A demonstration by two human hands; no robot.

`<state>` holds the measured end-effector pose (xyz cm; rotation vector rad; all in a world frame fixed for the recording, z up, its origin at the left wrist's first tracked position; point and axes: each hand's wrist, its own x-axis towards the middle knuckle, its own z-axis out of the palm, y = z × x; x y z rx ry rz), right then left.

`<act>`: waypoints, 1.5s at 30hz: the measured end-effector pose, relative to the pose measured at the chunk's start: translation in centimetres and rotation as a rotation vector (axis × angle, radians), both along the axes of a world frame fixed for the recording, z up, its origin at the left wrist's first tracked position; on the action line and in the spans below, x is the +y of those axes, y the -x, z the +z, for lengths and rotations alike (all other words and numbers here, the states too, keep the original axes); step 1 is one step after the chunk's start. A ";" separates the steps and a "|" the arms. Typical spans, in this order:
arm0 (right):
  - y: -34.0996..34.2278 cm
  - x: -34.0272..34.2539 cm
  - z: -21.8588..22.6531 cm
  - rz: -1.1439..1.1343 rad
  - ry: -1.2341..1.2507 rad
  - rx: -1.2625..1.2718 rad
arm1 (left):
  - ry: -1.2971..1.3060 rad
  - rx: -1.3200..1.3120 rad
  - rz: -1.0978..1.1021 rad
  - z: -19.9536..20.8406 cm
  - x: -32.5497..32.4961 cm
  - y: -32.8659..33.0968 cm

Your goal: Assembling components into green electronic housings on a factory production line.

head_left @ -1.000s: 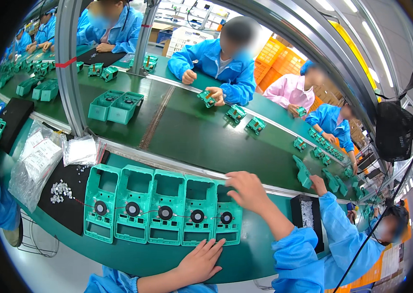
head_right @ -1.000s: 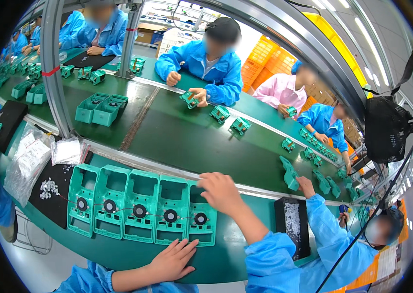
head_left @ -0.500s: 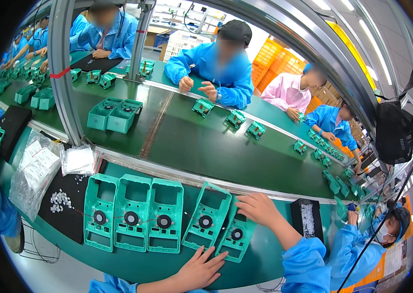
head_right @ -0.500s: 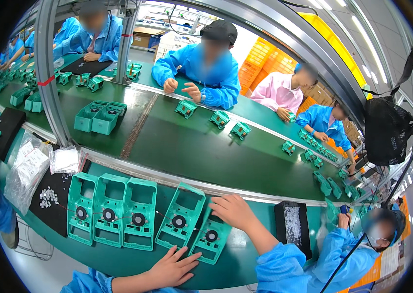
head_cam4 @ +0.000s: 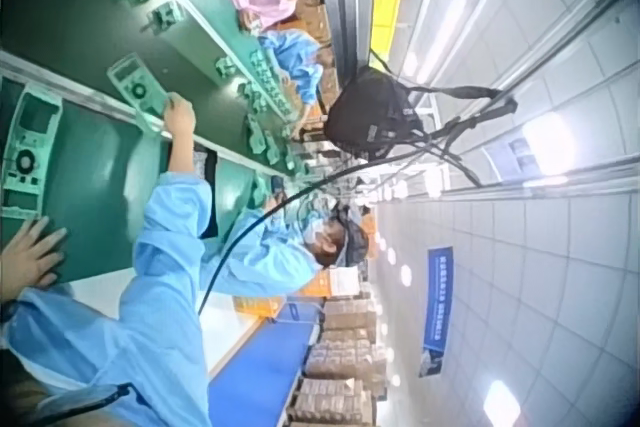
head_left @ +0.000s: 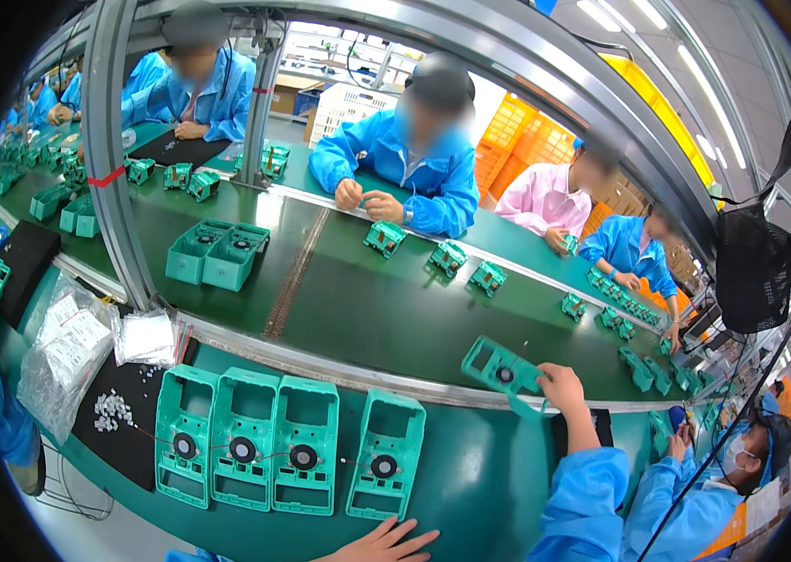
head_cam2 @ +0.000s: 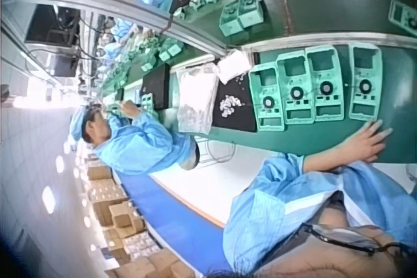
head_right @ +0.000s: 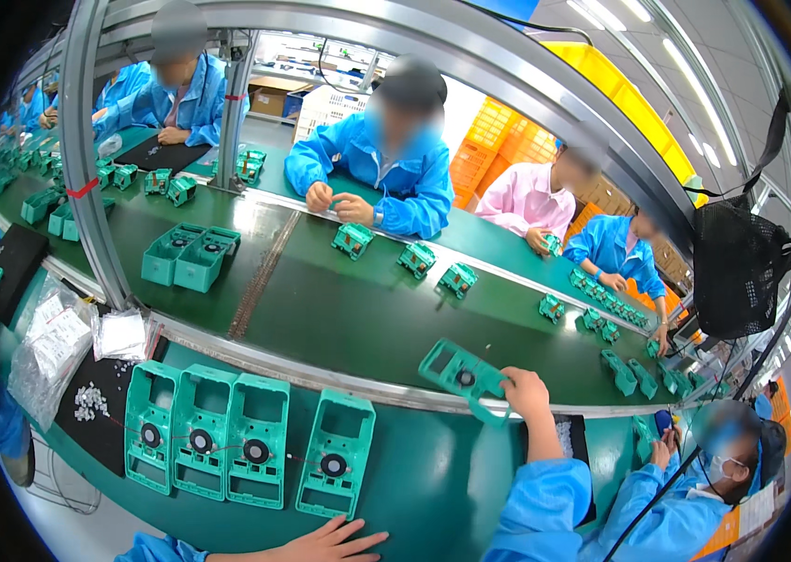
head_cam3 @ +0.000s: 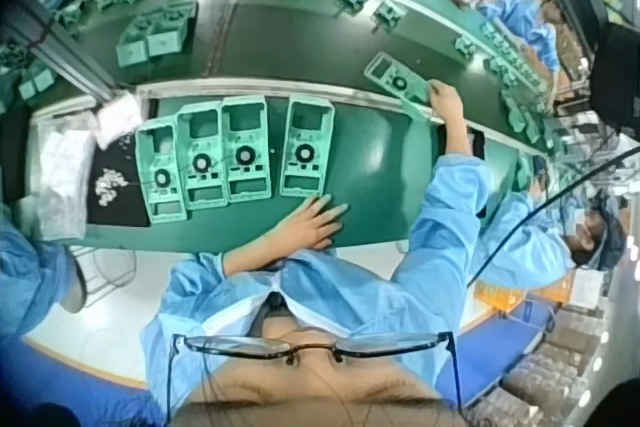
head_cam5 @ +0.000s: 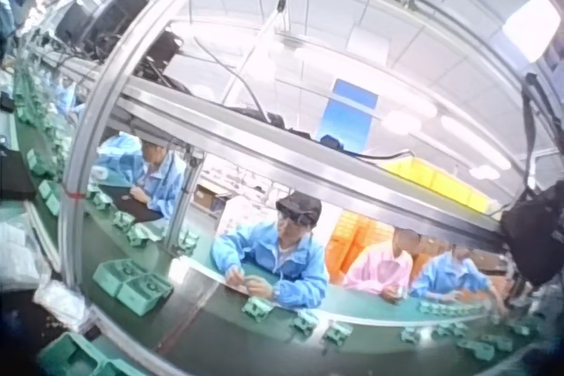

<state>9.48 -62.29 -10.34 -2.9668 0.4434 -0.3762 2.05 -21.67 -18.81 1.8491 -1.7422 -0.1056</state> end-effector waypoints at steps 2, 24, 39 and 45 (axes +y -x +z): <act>-1.9 -1.0 -0.9 -0.199 -0.031 -0.037 | 0.040 0.017 0.003 0.6 0.2 -0.1; -7.6 35.0 6.3 0.286 -1.715 -0.384 | 0.152 1.187 0.265 4.9 3.3 -2.8; -3.9 40.6 0.7 0.684 -0.272 -0.327 | 0.985 0.886 0.727 7.8 12.1 -5.5; 4.6 46.5 -1.0 1.347 -0.332 -0.432 | 1.595 1.071 0.922 9.0 18.3 -11.8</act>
